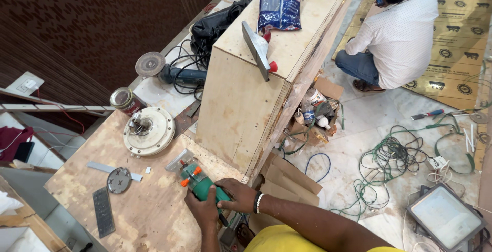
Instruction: The person uses a handheld electric router to shape the edge of a wooden structure. They guide the tool along the vertical edge, pausing occasionally to check the fit or clear debris. Another person is visible in the background working on a separate task.
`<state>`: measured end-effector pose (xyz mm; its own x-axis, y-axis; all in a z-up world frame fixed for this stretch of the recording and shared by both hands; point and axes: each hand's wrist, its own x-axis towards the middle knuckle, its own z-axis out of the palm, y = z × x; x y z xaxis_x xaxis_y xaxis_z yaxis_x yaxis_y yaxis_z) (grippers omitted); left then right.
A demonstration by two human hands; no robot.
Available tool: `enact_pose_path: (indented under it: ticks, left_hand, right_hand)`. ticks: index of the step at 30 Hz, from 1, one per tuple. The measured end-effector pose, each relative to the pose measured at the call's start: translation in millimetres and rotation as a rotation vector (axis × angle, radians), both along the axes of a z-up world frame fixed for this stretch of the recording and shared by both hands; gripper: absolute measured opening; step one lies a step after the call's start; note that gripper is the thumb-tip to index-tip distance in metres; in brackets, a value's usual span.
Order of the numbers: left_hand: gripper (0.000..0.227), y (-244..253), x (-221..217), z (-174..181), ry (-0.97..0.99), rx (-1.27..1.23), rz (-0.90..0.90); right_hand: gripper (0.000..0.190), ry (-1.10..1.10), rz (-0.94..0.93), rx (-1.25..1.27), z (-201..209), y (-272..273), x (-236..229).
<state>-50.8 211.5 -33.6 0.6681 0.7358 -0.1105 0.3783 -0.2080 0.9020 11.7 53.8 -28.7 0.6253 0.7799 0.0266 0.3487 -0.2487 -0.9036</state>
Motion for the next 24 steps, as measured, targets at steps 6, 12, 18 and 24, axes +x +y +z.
enact_pose_path:
  ticks: [6,12,18,24]
  left_hand:
    - [0.079,1.4,-0.1,0.3,0.009,0.041,-0.015]
    - [0.085,6.4,-0.6,-17.1,0.022,0.082,-0.003]
    - [0.087,11.6,-1.2,-26.3,0.019,0.078,-0.011]
    - [0.085,7.8,-1.3,-18.1,-0.011,0.046,-0.006]
  right_hand:
    - [0.083,0.016,0.002,0.009,2.4,0.1,0.6]
    - [0.079,-0.116,-0.057,0.063,-1.7,2.0,-5.2]
    - [0.079,-0.109,-0.056,0.072,-6.1,0.5,-6.6]
    - [0.078,-0.129,-0.061,0.095,-7.2,0.5,-6.5]
